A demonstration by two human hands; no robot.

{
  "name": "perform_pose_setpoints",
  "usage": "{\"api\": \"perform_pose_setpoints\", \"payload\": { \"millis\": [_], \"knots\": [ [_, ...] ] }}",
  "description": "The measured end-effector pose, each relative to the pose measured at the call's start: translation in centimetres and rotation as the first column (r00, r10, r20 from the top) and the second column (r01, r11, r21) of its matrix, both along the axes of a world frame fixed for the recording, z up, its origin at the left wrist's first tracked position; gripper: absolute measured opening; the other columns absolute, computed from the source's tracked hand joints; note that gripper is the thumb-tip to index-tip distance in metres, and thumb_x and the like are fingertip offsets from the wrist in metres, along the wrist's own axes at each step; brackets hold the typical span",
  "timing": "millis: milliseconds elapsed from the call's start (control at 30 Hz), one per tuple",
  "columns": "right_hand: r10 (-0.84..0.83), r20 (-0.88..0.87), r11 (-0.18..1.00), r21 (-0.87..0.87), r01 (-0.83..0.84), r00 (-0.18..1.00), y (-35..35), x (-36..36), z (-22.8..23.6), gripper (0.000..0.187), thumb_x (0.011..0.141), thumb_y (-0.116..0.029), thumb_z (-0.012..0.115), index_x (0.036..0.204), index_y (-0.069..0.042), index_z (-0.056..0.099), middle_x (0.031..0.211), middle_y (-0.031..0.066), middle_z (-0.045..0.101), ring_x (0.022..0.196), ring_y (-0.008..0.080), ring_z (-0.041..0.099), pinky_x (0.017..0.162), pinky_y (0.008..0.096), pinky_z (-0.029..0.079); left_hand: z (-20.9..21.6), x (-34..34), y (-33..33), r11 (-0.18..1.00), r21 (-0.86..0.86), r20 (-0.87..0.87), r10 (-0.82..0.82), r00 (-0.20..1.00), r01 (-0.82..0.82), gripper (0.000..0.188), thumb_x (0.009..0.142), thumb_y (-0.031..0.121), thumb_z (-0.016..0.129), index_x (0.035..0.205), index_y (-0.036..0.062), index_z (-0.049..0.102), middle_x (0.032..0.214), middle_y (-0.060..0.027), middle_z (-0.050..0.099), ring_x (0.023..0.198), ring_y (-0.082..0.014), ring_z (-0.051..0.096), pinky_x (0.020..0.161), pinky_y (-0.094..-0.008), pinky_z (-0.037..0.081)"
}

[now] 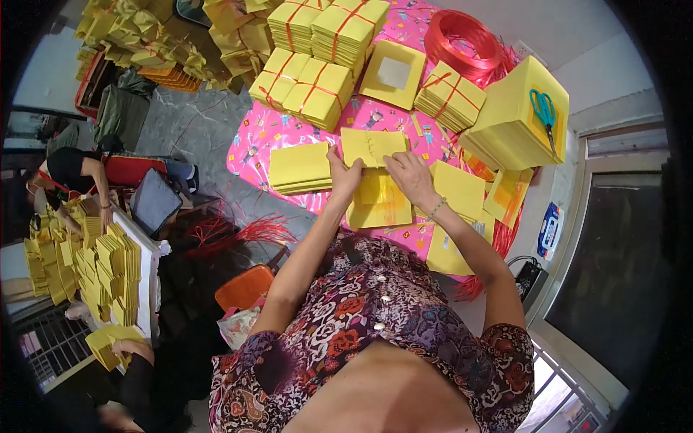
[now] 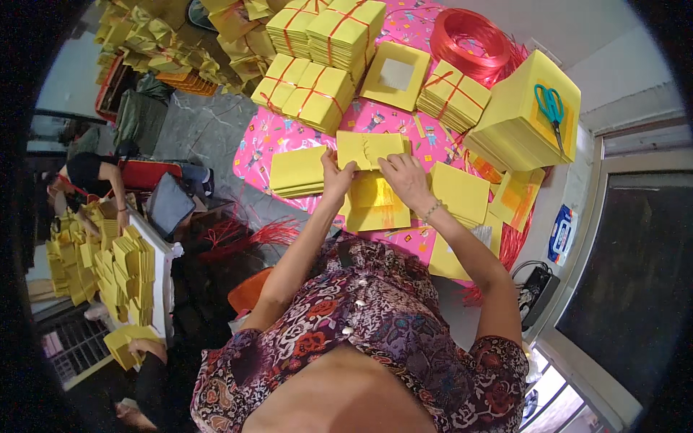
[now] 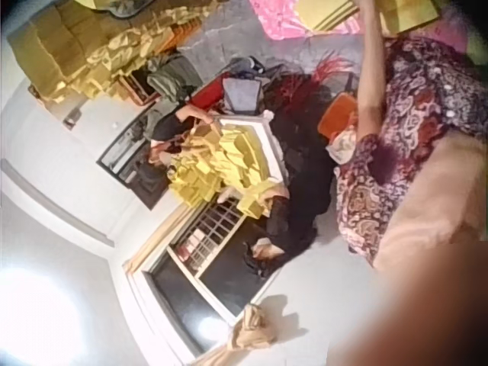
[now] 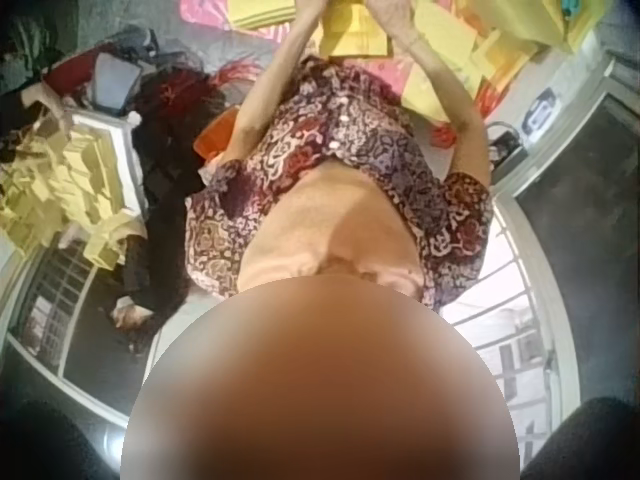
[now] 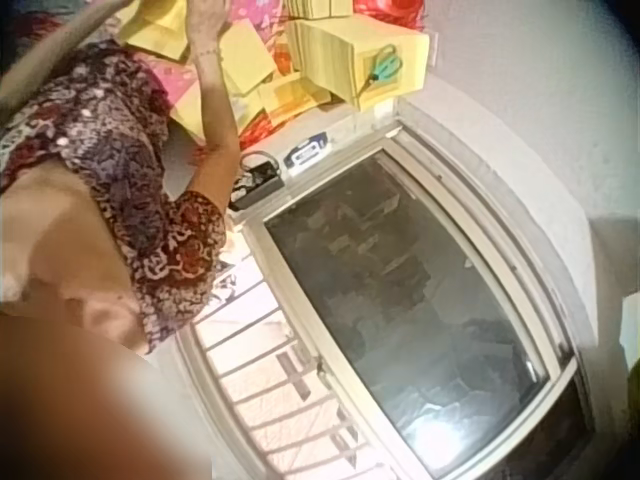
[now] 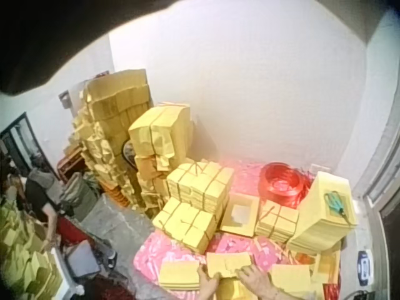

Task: Bundling stacks of yellow paper with red ribbon.

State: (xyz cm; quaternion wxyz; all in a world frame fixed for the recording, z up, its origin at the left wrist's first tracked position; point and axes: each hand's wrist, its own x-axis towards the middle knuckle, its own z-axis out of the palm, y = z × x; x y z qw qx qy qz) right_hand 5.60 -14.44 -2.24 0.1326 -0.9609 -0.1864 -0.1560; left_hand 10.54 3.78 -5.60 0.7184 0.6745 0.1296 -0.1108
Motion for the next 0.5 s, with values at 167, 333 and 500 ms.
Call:
{"api": "perform_pose_setpoints", "payload": {
  "millis": [167,333,500],
  "knots": [
    [-0.174,0.045,0.965,0.206,0.162,0.984,2.6,0.5,2.5,0.038,0.090,-0.025,0.063,0.122,-0.006,0.056,0.121,0.0160,0.051,0.109,0.0320,0.053,0.095,0.0436,0.043,2.6,0.8,3.7,0.995,-0.097,-0.031,0.000,1.000,-0.003,0.055,0.085,-0.001,0.059,0.136,0.0001,0.037,0.103,-0.0086,0.061,0.072,-0.0123,0.060,0.064,-0.0242,0.053],
    [-0.004,-0.518,0.576,0.698,0.426,0.855,6.9,3.5,2.0,0.038,0.091,-0.012,0.060,0.126,-0.005,0.049,0.118,0.0181,0.048,0.095,0.0314,0.057,0.089,0.0403,0.048,3.6,1.7,10.4,0.993,-0.107,-0.048,0.043,0.998,-0.048,0.047,0.084,-0.001,0.061,0.130,0.0008,0.049,0.097,-0.0060,0.065,0.066,-0.0101,0.058,0.059,-0.0232,0.052],
    [-0.002,-0.347,0.718,0.653,0.243,0.938,12.1,6.0,-1.3,0.038,0.085,-0.011,0.065,0.120,-0.006,0.052,0.110,0.0160,0.049,0.086,0.0305,0.060,0.076,0.0385,0.051,1.3,2.4,16.0,0.996,0.047,-0.049,0.081,0.996,-0.078,0.044,0.085,0.002,0.062,0.127,0.0004,0.052,0.095,-0.0049,0.065,0.074,-0.0100,0.061,0.062,-0.0238,0.051]
  ]
}}
